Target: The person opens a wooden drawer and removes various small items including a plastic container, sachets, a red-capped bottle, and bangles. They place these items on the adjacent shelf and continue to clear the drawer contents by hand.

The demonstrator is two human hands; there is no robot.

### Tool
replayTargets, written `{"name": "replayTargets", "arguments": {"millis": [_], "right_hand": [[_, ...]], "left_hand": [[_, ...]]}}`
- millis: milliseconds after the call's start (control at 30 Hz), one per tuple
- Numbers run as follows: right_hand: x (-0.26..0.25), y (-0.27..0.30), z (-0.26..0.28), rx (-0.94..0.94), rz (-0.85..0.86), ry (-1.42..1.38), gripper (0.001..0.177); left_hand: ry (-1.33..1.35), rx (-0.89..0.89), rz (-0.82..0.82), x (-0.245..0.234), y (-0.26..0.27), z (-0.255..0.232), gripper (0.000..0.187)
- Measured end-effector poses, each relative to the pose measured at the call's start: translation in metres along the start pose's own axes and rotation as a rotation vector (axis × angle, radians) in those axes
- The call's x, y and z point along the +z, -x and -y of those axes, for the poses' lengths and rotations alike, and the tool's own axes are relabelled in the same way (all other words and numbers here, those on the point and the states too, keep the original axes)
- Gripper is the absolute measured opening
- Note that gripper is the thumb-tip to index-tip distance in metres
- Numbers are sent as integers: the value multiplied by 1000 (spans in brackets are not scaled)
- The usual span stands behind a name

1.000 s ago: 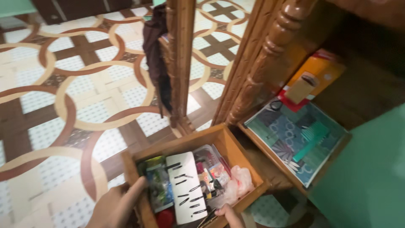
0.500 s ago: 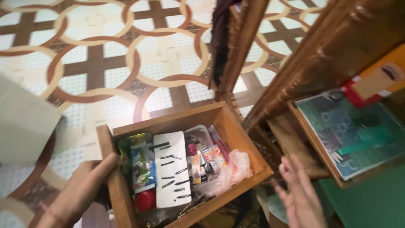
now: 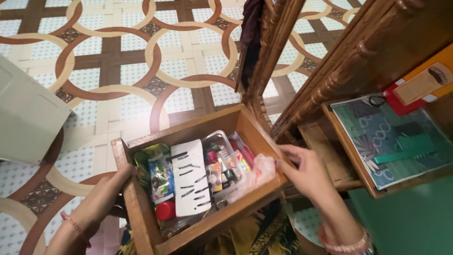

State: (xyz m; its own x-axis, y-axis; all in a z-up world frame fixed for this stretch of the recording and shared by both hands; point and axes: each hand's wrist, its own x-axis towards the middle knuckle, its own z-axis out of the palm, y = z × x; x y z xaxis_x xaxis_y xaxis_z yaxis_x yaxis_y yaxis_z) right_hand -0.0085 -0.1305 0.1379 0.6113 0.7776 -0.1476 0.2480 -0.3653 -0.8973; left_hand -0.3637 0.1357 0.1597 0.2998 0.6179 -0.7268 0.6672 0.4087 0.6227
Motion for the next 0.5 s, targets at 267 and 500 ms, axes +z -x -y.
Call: {"name": "replayTargets", "arguments": {"millis": [267,500], "right_hand": [[-42,94,-20,403,-116,465,61],[-59,80,-50,572,-27,499,70]], "left_hand": [[56,44,166,35,-44,0,73],[231,440,188,59,-52,8,81]]}}
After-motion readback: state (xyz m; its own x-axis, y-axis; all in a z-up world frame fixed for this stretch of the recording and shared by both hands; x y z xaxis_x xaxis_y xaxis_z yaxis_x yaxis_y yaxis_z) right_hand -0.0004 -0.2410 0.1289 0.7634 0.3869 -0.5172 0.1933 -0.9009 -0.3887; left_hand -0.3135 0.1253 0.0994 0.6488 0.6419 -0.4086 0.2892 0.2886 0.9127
